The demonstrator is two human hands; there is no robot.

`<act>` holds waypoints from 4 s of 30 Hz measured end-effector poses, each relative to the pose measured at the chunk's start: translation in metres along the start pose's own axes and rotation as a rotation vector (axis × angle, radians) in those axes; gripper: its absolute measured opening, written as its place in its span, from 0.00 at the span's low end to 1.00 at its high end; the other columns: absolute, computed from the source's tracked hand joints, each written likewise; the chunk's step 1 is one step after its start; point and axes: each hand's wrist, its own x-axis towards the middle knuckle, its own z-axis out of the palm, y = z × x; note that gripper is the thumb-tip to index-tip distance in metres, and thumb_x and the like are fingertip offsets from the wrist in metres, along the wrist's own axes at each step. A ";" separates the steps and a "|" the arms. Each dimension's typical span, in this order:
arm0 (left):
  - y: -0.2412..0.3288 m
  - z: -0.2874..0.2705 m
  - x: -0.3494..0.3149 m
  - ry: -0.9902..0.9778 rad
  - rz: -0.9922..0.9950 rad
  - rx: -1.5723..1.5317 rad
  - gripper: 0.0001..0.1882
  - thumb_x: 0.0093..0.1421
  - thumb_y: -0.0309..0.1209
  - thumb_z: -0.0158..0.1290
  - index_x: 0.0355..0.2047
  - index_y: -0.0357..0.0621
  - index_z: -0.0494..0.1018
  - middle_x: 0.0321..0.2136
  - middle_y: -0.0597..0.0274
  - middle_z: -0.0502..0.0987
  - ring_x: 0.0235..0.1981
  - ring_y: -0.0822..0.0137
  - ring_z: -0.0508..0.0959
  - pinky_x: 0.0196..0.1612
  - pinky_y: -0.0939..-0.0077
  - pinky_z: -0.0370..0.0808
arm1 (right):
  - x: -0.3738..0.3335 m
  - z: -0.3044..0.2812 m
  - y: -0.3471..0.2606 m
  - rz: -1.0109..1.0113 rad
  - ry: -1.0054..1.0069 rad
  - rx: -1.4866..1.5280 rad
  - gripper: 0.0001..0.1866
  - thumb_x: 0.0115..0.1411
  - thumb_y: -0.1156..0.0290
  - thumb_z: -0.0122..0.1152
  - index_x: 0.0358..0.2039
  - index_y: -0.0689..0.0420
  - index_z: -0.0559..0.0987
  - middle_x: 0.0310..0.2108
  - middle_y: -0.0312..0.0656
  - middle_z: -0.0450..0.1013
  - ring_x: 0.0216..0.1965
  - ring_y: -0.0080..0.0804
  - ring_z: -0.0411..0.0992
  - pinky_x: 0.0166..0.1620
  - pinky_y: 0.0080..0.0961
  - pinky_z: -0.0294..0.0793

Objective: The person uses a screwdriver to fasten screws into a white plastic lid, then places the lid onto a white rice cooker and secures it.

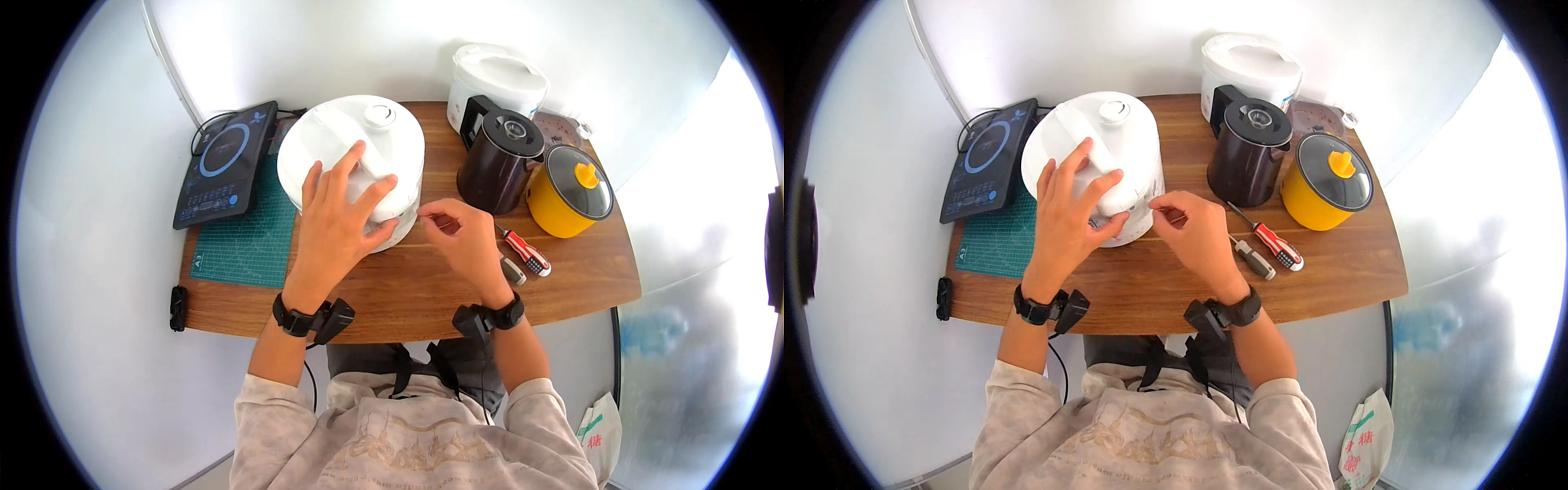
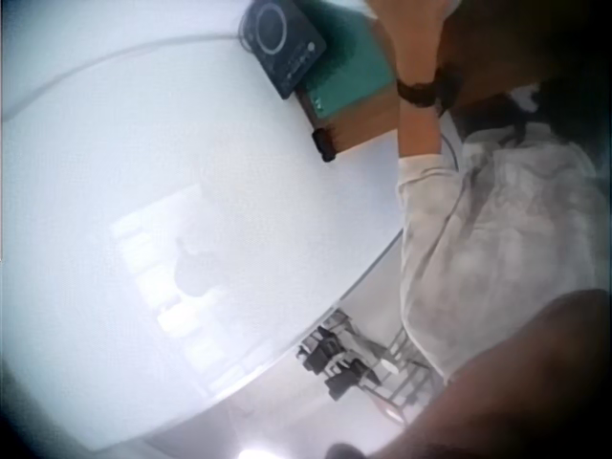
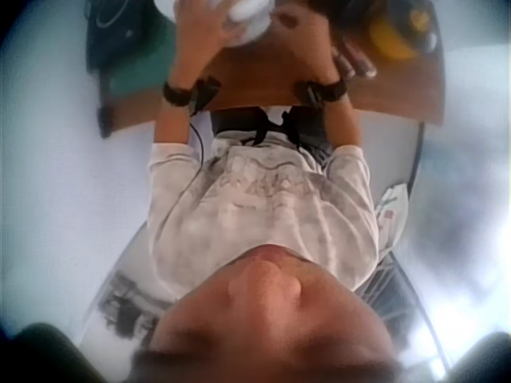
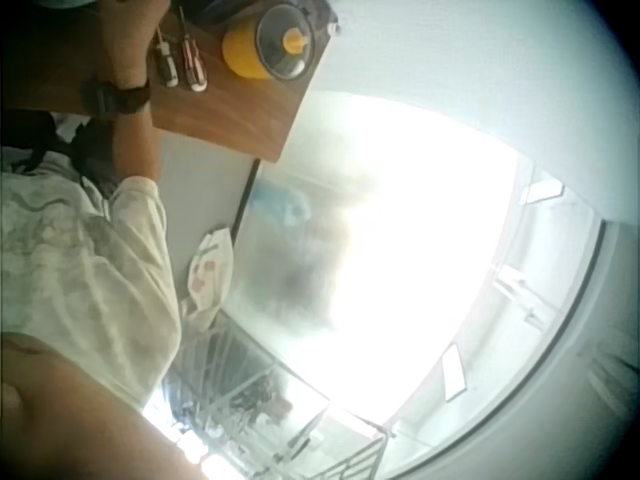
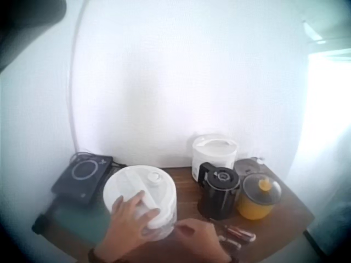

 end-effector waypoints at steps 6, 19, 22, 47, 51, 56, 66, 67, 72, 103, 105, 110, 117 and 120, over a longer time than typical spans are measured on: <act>0.001 0.000 0.001 0.002 -0.006 -0.015 0.33 0.44 0.37 0.73 0.53 0.62 0.76 0.68 0.56 0.61 0.59 0.53 0.72 0.67 0.40 0.60 | -0.007 0.014 -0.026 0.042 0.070 0.111 0.08 0.58 0.76 0.70 0.32 0.63 0.78 0.26 0.42 0.81 0.26 0.26 0.81 0.33 0.20 0.79; 0.001 0.000 0.001 -0.013 -0.009 -0.008 0.34 0.45 0.36 0.73 0.54 0.61 0.76 0.68 0.56 0.60 0.60 0.52 0.73 0.67 0.40 0.60 | -0.007 0.027 -0.008 0.071 0.073 0.298 0.05 0.59 0.79 0.68 0.33 0.64 0.79 0.29 0.38 0.81 0.31 0.18 0.79 0.36 0.17 0.79; 0.001 0.000 0.001 -0.006 -0.006 -0.011 0.34 0.45 0.37 0.73 0.54 0.61 0.75 0.68 0.56 0.60 0.59 0.53 0.73 0.67 0.40 0.60 | -0.006 0.026 -0.003 0.086 0.065 0.285 0.04 0.59 0.80 0.67 0.35 0.65 0.80 0.30 0.38 0.81 0.32 0.18 0.79 0.37 0.17 0.78; 0.002 0.003 0.002 0.003 -0.011 -0.006 0.33 0.45 0.37 0.73 0.54 0.61 0.76 0.68 0.56 0.61 0.58 0.53 0.74 0.66 0.40 0.61 | -0.011 0.030 -0.012 0.087 0.178 0.229 0.06 0.59 0.78 0.70 0.37 0.64 0.84 0.32 0.40 0.83 0.34 0.22 0.82 0.40 0.19 0.80; 0.003 0.002 0.002 0.004 -0.010 0.001 0.33 0.45 0.37 0.72 0.54 0.61 0.76 0.68 0.56 0.61 0.57 0.54 0.74 0.66 0.40 0.60 | -0.013 0.029 -0.009 0.082 0.176 0.202 0.06 0.58 0.78 0.70 0.37 0.64 0.84 0.33 0.41 0.83 0.34 0.23 0.82 0.41 0.19 0.81; 0.001 0.003 0.001 0.000 -0.009 0.003 0.32 0.46 0.38 0.72 0.54 0.61 0.76 0.68 0.56 0.61 0.57 0.54 0.73 0.66 0.40 0.60 | -0.011 0.031 -0.006 -0.036 0.195 0.142 0.06 0.57 0.79 0.70 0.36 0.63 0.85 0.32 0.42 0.82 0.32 0.26 0.81 0.38 0.21 0.79; 0.002 0.003 0.002 0.011 0.000 0.010 0.32 0.45 0.38 0.72 0.53 0.61 0.76 0.68 0.56 0.61 0.56 0.54 0.74 0.66 0.40 0.61 | -0.010 0.042 0.004 -0.082 0.206 0.143 0.05 0.60 0.81 0.66 0.37 0.62 0.82 0.33 0.42 0.79 0.30 0.30 0.77 0.36 0.24 0.77; 0.002 0.004 0.002 0.012 0.002 0.004 0.32 0.45 0.38 0.72 0.53 0.60 0.76 0.68 0.55 0.61 0.56 0.54 0.74 0.66 0.40 0.61 | -0.011 0.043 0.004 -0.086 0.220 0.130 0.05 0.60 0.81 0.66 0.37 0.62 0.82 0.33 0.42 0.79 0.30 0.30 0.77 0.36 0.23 0.77; 0.000 0.003 0.002 0.010 0.006 0.019 0.32 0.45 0.37 0.72 0.53 0.61 0.76 0.67 0.55 0.62 0.56 0.54 0.74 0.65 0.41 0.62 | -0.011 0.050 0.005 -0.108 0.276 0.117 0.04 0.61 0.81 0.66 0.37 0.62 0.81 0.33 0.41 0.79 0.29 0.29 0.76 0.35 0.22 0.76; 0.009 0.010 0.005 0.085 -0.019 0.067 0.28 0.43 0.38 0.70 0.48 0.58 0.78 0.65 0.55 0.66 0.52 0.57 0.76 0.65 0.44 0.63 | 0.000 0.034 0.000 0.380 0.033 0.650 0.08 0.67 0.71 0.64 0.34 0.58 0.75 0.29 0.35 0.78 0.29 0.17 0.75 0.31 0.15 0.75; 0.010 0.011 0.008 0.087 -0.018 0.065 0.28 0.43 0.37 0.70 0.48 0.58 0.78 0.65 0.55 0.66 0.52 0.57 0.76 0.65 0.45 0.63 | 0.000 0.031 -0.002 0.384 0.027 0.648 0.08 0.68 0.70 0.63 0.34 0.59 0.75 0.29 0.35 0.79 0.29 0.18 0.76 0.32 0.17 0.75; 0.010 0.010 0.006 0.100 -0.014 0.086 0.28 0.43 0.36 0.69 0.48 0.59 0.77 0.65 0.56 0.66 0.52 0.57 0.76 0.65 0.46 0.63 | -0.012 0.004 0.006 0.086 0.088 0.236 0.08 0.66 0.69 0.64 0.37 0.60 0.77 0.29 0.40 0.79 0.29 0.27 0.78 0.33 0.26 0.76; 0.008 0.014 0.004 0.099 -0.014 0.102 0.28 0.43 0.37 0.69 0.48 0.61 0.77 0.64 0.58 0.66 0.51 0.58 0.76 0.65 0.46 0.63 | -0.061 -0.114 0.044 0.116 0.187 -0.879 0.09 0.61 0.70 0.63 0.42 0.57 0.80 0.41 0.48 0.77 0.43 0.48 0.77 0.44 0.42 0.77; 0.008 0.013 0.005 0.110 -0.004 0.091 0.28 0.43 0.38 0.69 0.48 0.61 0.77 0.64 0.58 0.66 0.51 0.58 0.76 0.65 0.45 0.63 | -0.083 -0.137 0.068 0.188 0.071 -0.987 0.14 0.60 0.68 0.64 0.46 0.57 0.80 0.44 0.50 0.76 0.47 0.50 0.75 0.48 0.43 0.76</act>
